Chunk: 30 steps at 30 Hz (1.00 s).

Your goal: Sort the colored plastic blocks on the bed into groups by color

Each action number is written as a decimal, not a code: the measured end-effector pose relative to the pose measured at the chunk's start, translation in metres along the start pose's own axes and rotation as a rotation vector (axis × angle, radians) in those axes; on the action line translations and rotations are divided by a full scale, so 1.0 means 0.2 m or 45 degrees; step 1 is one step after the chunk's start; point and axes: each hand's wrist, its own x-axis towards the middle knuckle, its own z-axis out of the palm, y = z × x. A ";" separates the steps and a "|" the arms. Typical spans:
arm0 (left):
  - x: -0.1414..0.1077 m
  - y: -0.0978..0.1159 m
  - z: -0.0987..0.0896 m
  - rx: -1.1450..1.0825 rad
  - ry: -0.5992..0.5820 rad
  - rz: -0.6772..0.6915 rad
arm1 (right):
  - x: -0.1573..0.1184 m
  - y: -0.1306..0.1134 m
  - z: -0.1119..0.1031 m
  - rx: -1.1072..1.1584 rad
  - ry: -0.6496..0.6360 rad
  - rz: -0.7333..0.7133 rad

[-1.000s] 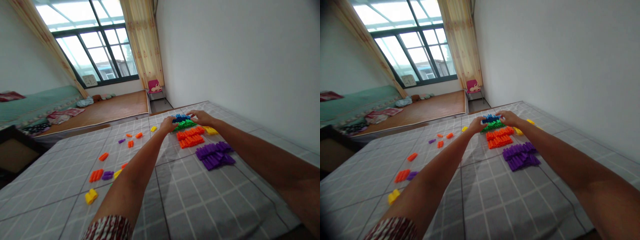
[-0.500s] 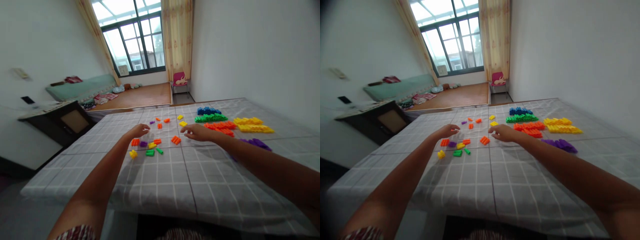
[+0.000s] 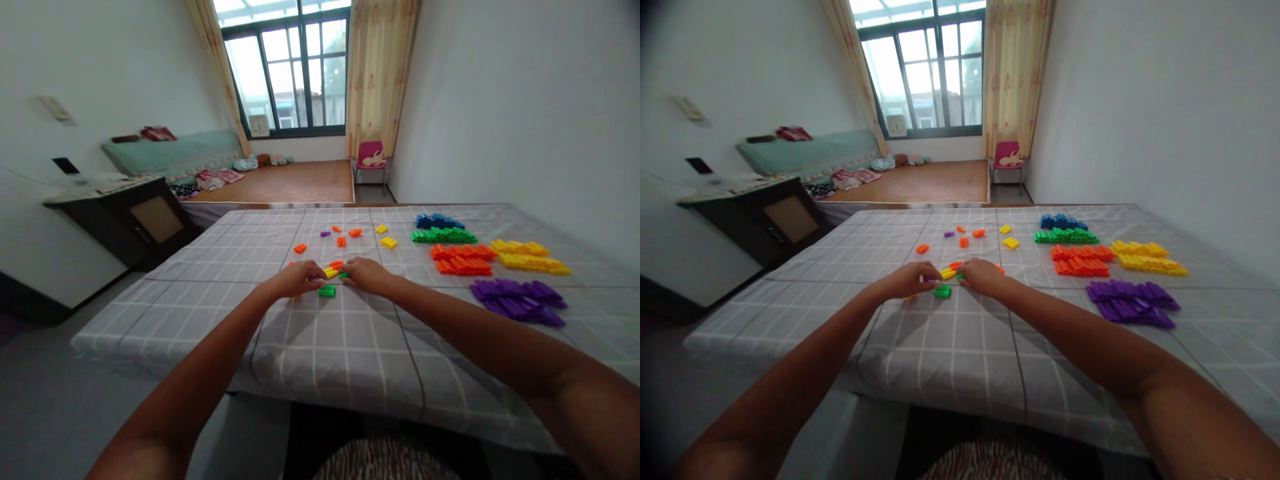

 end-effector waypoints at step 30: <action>1.37 0.59 0.27 -0.009 0.311 0.202 | -0.70 0.40 -0.08 0.545 -0.033 0.000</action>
